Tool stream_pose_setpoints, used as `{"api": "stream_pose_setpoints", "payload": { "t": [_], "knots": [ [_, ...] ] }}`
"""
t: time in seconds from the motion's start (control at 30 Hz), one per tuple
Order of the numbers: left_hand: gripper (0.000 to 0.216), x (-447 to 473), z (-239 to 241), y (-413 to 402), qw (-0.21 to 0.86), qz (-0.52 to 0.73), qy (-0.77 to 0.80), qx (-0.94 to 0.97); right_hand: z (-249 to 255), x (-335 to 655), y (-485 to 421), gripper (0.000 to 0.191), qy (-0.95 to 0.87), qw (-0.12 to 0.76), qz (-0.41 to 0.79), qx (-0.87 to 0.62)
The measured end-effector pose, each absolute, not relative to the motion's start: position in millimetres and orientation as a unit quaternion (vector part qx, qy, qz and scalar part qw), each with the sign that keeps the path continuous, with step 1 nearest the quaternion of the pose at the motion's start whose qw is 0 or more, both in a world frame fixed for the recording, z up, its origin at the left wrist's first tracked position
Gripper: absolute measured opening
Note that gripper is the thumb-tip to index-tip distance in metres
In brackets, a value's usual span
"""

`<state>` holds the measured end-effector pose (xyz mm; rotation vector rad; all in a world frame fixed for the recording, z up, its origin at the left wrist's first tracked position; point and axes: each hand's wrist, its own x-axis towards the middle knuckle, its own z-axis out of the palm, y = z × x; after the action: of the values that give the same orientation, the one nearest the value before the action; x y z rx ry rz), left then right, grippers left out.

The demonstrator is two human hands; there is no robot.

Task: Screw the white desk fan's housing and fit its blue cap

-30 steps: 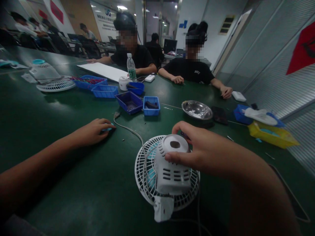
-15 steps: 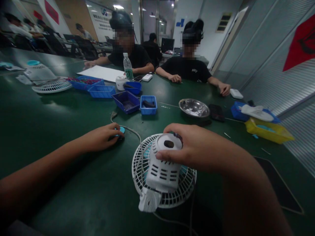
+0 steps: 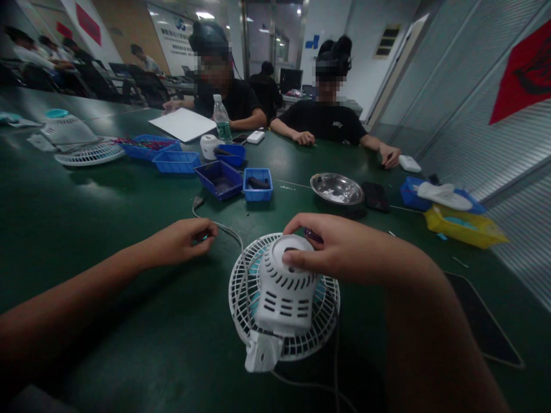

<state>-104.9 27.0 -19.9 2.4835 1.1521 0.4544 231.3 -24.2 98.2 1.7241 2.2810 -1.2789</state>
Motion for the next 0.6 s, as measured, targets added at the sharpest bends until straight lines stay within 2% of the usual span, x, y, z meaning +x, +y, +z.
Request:
{"api": "stream_pose_setpoints", "payload": {
  "t": [0.27, 0.37, 0.5, 0.6],
  "knots": [
    [0.013, -33, 37, 7, 0.258, 0.294, 0.324, 0.861, 100, 242, -31, 0.052, 0.738, 0.002, -0.385, 0.554],
    [0.008, -6, 56, 2, 0.321, 0.318, 0.249, 0.856, 104, 246, -34, 0.042, 0.753, -0.019, -0.364, 0.548],
    [0.007, 20, 64, 4, 0.343, 0.308, 0.169, 0.871, 107, 260, -35, 0.025, 0.790, -0.123, -0.290, 0.527],
    [0.010, 27, 59, 7, 0.341, 0.303, 0.132, 0.880, 110, 272, -39, 0.026, 0.768, -0.226, -0.319, 0.507]
  ]
}}
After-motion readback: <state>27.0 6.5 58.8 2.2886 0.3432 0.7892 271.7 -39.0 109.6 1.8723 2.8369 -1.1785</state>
